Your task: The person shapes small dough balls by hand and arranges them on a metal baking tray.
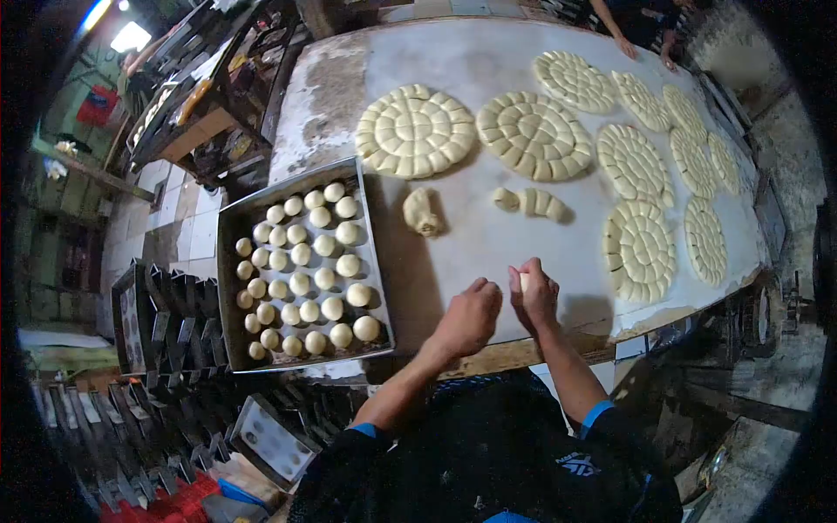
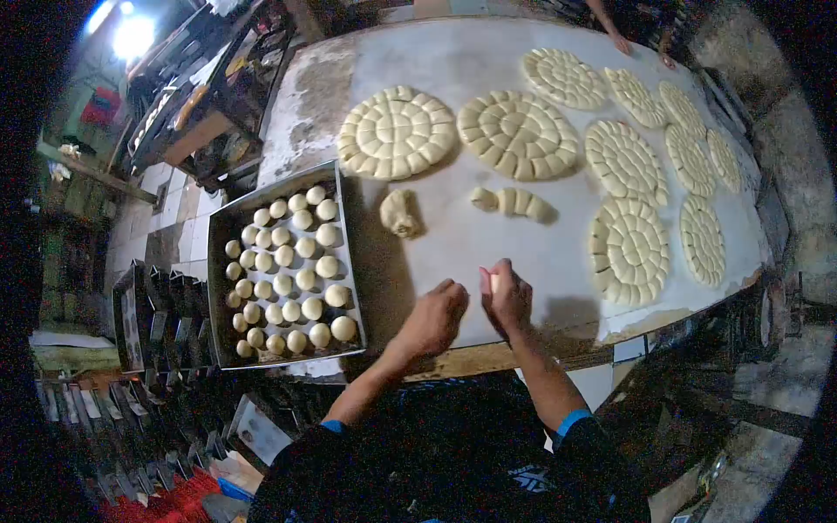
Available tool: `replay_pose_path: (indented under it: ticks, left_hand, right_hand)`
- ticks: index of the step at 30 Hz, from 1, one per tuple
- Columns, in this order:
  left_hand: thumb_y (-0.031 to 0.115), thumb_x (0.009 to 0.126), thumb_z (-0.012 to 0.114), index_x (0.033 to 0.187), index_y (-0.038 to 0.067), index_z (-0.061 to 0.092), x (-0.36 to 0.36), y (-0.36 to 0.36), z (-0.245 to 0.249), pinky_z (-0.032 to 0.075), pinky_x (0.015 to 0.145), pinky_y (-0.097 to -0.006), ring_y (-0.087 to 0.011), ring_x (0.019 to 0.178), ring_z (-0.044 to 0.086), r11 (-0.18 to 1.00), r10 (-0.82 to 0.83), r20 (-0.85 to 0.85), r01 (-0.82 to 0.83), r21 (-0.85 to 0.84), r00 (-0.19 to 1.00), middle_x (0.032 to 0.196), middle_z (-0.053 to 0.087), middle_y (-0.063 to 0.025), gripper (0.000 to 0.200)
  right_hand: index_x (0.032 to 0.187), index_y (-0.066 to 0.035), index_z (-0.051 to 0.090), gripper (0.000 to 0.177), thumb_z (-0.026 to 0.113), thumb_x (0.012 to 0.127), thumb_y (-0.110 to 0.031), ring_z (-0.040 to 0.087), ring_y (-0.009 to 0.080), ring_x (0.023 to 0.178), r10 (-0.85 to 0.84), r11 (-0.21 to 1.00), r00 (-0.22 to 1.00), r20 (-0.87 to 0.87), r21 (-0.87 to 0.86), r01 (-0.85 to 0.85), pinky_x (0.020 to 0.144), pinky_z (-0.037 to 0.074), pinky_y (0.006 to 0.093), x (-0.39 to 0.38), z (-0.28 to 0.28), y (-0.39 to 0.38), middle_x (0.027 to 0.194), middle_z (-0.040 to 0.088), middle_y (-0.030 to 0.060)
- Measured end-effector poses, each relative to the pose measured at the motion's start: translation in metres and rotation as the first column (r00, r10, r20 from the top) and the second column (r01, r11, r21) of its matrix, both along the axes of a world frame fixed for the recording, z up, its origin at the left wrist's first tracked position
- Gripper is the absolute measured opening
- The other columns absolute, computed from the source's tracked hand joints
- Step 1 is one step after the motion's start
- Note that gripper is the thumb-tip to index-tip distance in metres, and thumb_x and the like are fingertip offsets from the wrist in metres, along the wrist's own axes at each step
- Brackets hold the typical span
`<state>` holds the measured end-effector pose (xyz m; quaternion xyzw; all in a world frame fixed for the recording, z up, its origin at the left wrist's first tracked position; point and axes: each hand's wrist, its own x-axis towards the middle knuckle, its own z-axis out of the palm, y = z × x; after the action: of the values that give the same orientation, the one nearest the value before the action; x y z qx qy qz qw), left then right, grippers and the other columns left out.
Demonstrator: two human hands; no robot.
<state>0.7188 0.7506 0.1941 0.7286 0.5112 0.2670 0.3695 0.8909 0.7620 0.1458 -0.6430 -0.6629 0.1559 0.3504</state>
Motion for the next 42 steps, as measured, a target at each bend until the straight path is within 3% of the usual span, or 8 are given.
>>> replay_pose_path:
  ticks: [7, 11, 16, 18, 21, 27, 31, 42]
  left_hand:
    - [0.035, 0.096, 0.052, 0.129, 0.003, 0.048, -0.023, 0.079, -0.054, 0.051, 0.07, -0.0512, -0.0439, 0.083, 0.06, 0.791, 0.602, -0.465, -0.561, 0.242, 0.649, 0.114, 0.053, -0.0273, 0.046]
    - [0.022, 0.089, 0.058, 0.129, 0.007, 0.052, 0.003, -0.025, -0.096, 0.046, 0.085, -0.0504, -0.0378, 0.097, 0.055, 0.939, 0.154, -0.608, 0.076, 0.335, 0.779, 0.108, 0.055, -0.0175, 0.043]
    - [0.028, 0.082, 0.066, 0.119, 0.008, 0.063, -0.061, -0.039, -0.118, 0.036, 0.103, -0.0584, -0.0402, 0.118, 0.049, 0.982, 0.19, -0.51, -0.161, 0.1, 0.839, 0.116, 0.059, -0.0185, 0.042]
    - [0.018, 0.074, 0.07, 0.096, 0.01, 0.064, -0.054, 0.009, -0.152, 0.042, 0.093, -0.0465, -0.0367, 0.099, 0.054, 0.761, 0.449, -0.342, -0.152, 0.631, 0.825, 0.097, 0.059, -0.0125, 0.024]
    - [0.018, 0.079, 0.07, 0.094, 0.009, 0.063, 0.019, 0.036, -0.109, 0.043, 0.092, -0.0444, -0.0352, 0.1, 0.054, 0.885, 0.461, -0.21, -0.429, 0.181, 0.862, 0.099, 0.062, -0.0124, 0.019]
    - [0.016, 0.078, 0.073, 0.087, 0.009, 0.063, -0.02, -0.047, -0.134, 0.044, 0.086, -0.0426, -0.0294, 0.094, 0.057, 0.877, 0.164, -0.329, 0.016, 0.481, 0.93, 0.091, 0.061, -0.008, 0.015]
    - [0.015, 0.075, 0.069, 0.084, 0.009, 0.058, -0.033, 0.015, -0.1, 0.042, 0.081, -0.0456, -0.0323, 0.088, 0.055, 0.785, 0.511, -0.088, -0.422, 0.454, 0.855, 0.085, 0.058, -0.0094, 0.015]
    - [0.005, 0.085, 0.05, 0.132, -0.007, 0.046, -0.099, -0.087, -0.076, 0.042, 0.103, -0.0436, -0.0363, 0.117, 0.05, 0.963, -0.268, -0.089, 0.268, -0.009, 0.959, 0.127, 0.049, -0.0215, 0.049]
  right_hand:
    - [0.088, -0.004, 0.05, 0.028, 0.053, 0.094, -0.032, 0.055, 0.0391, 0.079, 0.097, 0.989, 0.994, -0.053, -0.106, -0.102, 0.07, 0.043, 0.0468, 0.125, -0.04, 0.002, 0.077, 0.056, 0.0199]
    - [0.089, -0.004, 0.057, 0.017, 0.061, 0.077, -0.015, 0.054, 0.0374, 0.092, 0.544, 0.832, 0.83, 0.125, 0.049, -0.552, 0.088, 0.042, 0.0503, 0.14, -0.052, -0.021, 0.091, 0.056, 0.0165]
    - [0.085, -0.001, 0.056, 0.023, 0.066, 0.069, -0.014, 0.05, 0.0391, 0.1, 0.505, 0.853, 0.849, 0.157, 0.059, -0.518, 0.094, 0.04, 0.054, 0.165, -0.066, 0.027, 0.096, 0.053, 0.0202]
    - [0.085, -0.001, 0.056, 0.022, 0.066, 0.071, -0.015, 0.05, 0.0395, 0.1, 0.465, 0.883, 0.874, 0.143, -0.007, -0.469, 0.096, 0.039, 0.0548, 0.128, -0.055, 0.047, 0.097, 0.053, 0.0203]
    - [0.084, -0.002, 0.056, 0.018, 0.065, 0.073, -0.012, 0.051, 0.0391, 0.097, 0.318, 0.94, 0.944, 0.092, 0.097, -0.326, 0.104, 0.036, 0.0531, 0.082, -0.072, 0.042, 0.092, 0.053, 0.0181]
    - [0.082, -0.005, 0.055, 0.011, 0.061, 0.073, -0.008, 0.054, 0.0405, 0.094, 0.645, 0.73, 0.722, 0.25, 0.081, -0.679, 0.102, 0.04, 0.0525, 0.148, -0.08, 0.004, 0.089, 0.056, 0.0165]
    - [0.087, -0.003, 0.052, 0.013, 0.058, 0.075, -0.004, 0.048, 0.04, 0.092, 0.334, 0.916, 0.914, 0.232, 0.147, -0.372, 0.088, 0.04, 0.0524, 0.128, -0.059, 0.072, 0.086, 0.051, 0.0168]
    - [0.092, -0.002, 0.061, 0.009, 0.061, 0.085, -0.008, 0.062, 0.0301, 0.087, 0.026, 0.962, 0.949, 0.313, -0.267, 0.062, 0.076, 0.048, 0.0383, 0.063, -0.01, -0.011, 0.091, 0.064, 0.0123]
